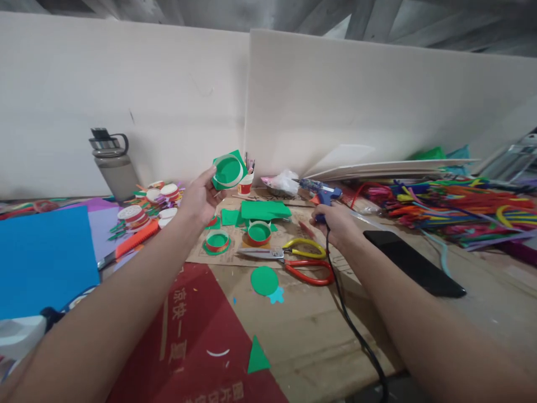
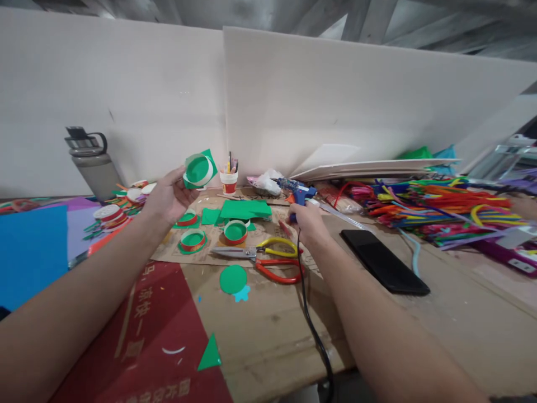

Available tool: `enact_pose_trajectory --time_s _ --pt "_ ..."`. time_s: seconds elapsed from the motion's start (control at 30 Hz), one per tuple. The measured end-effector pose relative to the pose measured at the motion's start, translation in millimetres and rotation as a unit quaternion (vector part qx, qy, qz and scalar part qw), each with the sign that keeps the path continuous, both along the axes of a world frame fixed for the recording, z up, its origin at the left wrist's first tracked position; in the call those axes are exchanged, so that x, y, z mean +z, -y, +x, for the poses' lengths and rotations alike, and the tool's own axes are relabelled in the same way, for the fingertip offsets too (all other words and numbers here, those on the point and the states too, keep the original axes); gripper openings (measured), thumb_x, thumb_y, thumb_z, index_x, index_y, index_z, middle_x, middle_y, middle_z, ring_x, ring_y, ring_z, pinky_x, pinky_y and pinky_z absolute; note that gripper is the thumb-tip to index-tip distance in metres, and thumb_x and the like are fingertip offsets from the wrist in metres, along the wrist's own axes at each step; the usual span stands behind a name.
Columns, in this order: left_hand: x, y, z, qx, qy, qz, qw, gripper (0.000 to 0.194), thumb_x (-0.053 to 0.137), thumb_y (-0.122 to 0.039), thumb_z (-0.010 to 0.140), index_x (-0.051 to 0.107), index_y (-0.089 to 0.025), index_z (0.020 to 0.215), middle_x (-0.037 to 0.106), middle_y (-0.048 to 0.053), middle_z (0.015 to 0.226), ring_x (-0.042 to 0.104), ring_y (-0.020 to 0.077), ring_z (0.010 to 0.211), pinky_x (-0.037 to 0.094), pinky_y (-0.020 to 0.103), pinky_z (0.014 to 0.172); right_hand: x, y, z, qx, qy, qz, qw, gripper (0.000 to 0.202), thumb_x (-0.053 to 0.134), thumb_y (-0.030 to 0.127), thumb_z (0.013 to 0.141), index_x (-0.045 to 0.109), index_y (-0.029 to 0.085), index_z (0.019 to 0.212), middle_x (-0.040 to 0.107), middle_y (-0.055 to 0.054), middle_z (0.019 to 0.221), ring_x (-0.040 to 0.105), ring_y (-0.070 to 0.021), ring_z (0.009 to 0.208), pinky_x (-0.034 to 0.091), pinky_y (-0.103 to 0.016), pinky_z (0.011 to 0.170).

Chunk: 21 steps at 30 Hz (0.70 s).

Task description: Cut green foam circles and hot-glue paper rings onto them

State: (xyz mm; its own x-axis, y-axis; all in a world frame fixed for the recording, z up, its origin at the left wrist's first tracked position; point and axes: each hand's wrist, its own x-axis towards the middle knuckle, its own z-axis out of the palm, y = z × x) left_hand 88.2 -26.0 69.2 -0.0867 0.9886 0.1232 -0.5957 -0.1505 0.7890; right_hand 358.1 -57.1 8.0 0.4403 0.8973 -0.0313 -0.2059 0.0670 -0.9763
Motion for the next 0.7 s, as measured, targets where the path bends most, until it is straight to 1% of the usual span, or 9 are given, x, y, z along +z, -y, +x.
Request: enact_pose_trajectory --time_s 0.1,0.17,0.27,0.37,0.43,0.53,0.63,0.7 --pt "-2.8 1 3 0.024 -0.002 -0.014 1.000 0.008 0.069 -0.022 0.075 0.064 -0.016 0.079 0.067 0.000 0.068 0.060 0.0094 0.057 0.048 0.019 0.050 2.2 2 -5 0.009 -0.015 0.006 1.000 0.027 0.052 0.001 0.052 0.043 0.020 0.070 0.044 0.008 0.054 0.045 -0.0062 0.045 0.044 -0.017 0.042" --pt "-4.8 2 5 0.028 -0.012 -0.014 0.999 0.008 0.069 -0.020 0.075 0.063 -0.016 0.078 0.067 -0.001 0.068 0.060 0.0088 0.057 0.047 0.019 0.049 3.9 3 -8 0.020 -0.029 0.013 0.999 0.025 0.052 0.002 0.054 0.046 0.019 0.071 0.047 0.007 0.056 0.046 -0.0061 0.045 0.043 -0.016 0.041" --pt "-9.7 4 10 -0.007 -0.032 -0.007 0.999 0.009 0.071 -0.019 0.074 0.063 -0.015 0.078 0.067 0.000 0.070 0.060 0.0087 0.056 0.049 0.019 0.050 7.0 7 -14 0.046 -0.049 0.028 0.997 0.020 0.054 0.005 0.059 0.051 0.018 0.073 0.053 0.004 0.061 0.049 -0.0063 0.049 0.045 -0.016 0.044" --pt "-15.6 8 18 -0.052 -0.034 -0.013 0.998 0.011 0.072 -0.017 0.074 0.063 -0.014 0.079 0.069 0.003 0.073 0.063 0.0104 0.059 0.053 0.021 0.055 10.3 13 -21 0.089 -0.077 0.058 0.991 0.016 0.060 0.010 0.064 0.054 0.018 0.076 0.056 0.003 0.063 0.050 -0.0060 0.050 0.044 -0.016 0.044" --pt "-19.3 11 23 -0.076 -0.031 -0.020 0.996 0.010 0.071 -0.016 0.074 0.063 -0.014 0.081 0.070 0.004 0.076 0.064 0.0114 0.062 0.055 0.024 0.060 12.4 17 -26 0.103 -0.092 0.091 0.986 0.022 0.067 0.012 0.064 0.053 0.019 0.080 0.063 0.002 0.071 0.048 -0.0049 0.050 0.043 -0.015 0.044" --pt "-23.6 18 31 -0.107 -0.051 -0.023 0.993 0.011 0.071 -0.018 0.074 0.064 -0.014 0.082 0.070 0.004 0.080 0.064 0.0119 0.065 0.056 0.027 0.064 15.3 21 -33 0.100 -0.086 0.126 0.983 0.028 0.072 0.017 0.065 0.051 0.020 0.083 0.068 0.001 0.079 0.047 -0.0046 0.049 0.042 -0.015 0.044" --pt "-26.2 26 38 -0.126 -0.096 -0.015 0.987 0.016 0.074 -0.022 0.072 0.065 -0.015 0.083 0.069 0.004 0.080 0.064 0.0128 0.066 0.055 0.027 0.062 17.2 25 -37 0.107 -0.070 0.146 0.981 0.029 0.073 0.022 0.067 0.049 0.022 0.085 0.069 0.001 0.080 0.045 -0.0052 0.047 0.038 -0.017 0.043" --pt "-27.7 31 42 -0.125 -0.128 -0.008 0.984 0.022 0.076 -0.026 0.069 0.066 -0.015 0.085 0.069 0.004 0.081 0.063 0.0136 0.066 0.054 0.025 0.058 17.5 26 -38 0.113 -0.055 0.148 0.981 0.029 0.073 0.024 0.068 0.050 0.022 0.085 0.070 0.000 0.081 0.045 -0.0052 0.046 0.036 -0.017 0.042"
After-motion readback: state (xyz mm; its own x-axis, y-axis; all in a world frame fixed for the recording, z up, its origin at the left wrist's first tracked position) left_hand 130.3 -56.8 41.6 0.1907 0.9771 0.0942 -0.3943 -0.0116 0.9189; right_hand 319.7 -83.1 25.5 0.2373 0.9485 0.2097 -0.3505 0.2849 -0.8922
